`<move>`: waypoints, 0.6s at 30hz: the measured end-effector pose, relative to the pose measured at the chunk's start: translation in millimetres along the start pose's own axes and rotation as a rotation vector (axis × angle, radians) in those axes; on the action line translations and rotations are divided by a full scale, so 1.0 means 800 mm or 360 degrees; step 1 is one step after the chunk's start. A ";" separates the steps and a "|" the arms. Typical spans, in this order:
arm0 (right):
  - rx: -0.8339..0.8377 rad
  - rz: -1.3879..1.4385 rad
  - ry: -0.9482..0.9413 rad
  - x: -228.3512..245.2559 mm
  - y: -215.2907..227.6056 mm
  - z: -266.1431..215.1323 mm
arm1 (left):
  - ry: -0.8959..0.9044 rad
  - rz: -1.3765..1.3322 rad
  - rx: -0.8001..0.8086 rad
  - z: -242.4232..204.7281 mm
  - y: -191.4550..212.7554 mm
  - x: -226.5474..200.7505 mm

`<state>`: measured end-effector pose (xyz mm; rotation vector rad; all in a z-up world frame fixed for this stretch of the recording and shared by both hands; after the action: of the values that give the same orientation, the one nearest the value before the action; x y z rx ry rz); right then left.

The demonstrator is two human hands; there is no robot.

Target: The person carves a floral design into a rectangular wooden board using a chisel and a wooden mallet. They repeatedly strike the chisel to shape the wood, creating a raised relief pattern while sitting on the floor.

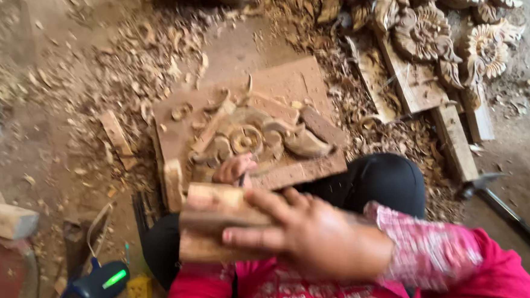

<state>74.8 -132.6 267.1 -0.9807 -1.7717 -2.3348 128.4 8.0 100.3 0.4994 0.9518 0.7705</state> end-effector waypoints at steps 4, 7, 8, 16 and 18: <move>-0.0395 -0.0147 0.0295 0.031 0.036 0.002 | 0.0012 0.0017 -0.0004 0.004 -0.004 0.004; 0.0124 -0.0428 0.0134 0.007 0.000 0.025 | -0.0045 0.0081 -0.0167 -0.003 0.003 -0.005; 0.0159 -0.0310 0.0130 0.007 0.001 0.022 | -0.0108 0.0155 -0.0296 -0.005 0.010 -0.012; 0.0168 -0.0342 0.0058 -0.012 -0.039 0.001 | -0.0117 -0.0046 -0.0150 -0.026 -0.019 0.040; 0.0035 -0.0016 0.0089 -0.009 -0.035 -0.013 | -0.0261 -0.0067 -0.0269 -0.032 -0.017 0.036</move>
<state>64.6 -134.4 237.9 -0.8966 -1.7821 -2.3191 121.4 22.9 62.7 0.3875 0.7361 0.7526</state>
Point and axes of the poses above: each hand's wrist, its own z-axis towards the middle knuckle, its own y-axis out of the back of the hand, x = y × z, the point moved 10 cm from there along z, towards the middle knuckle, and after that the axes turned 3 degrees about -z, right-handed, at the moved point
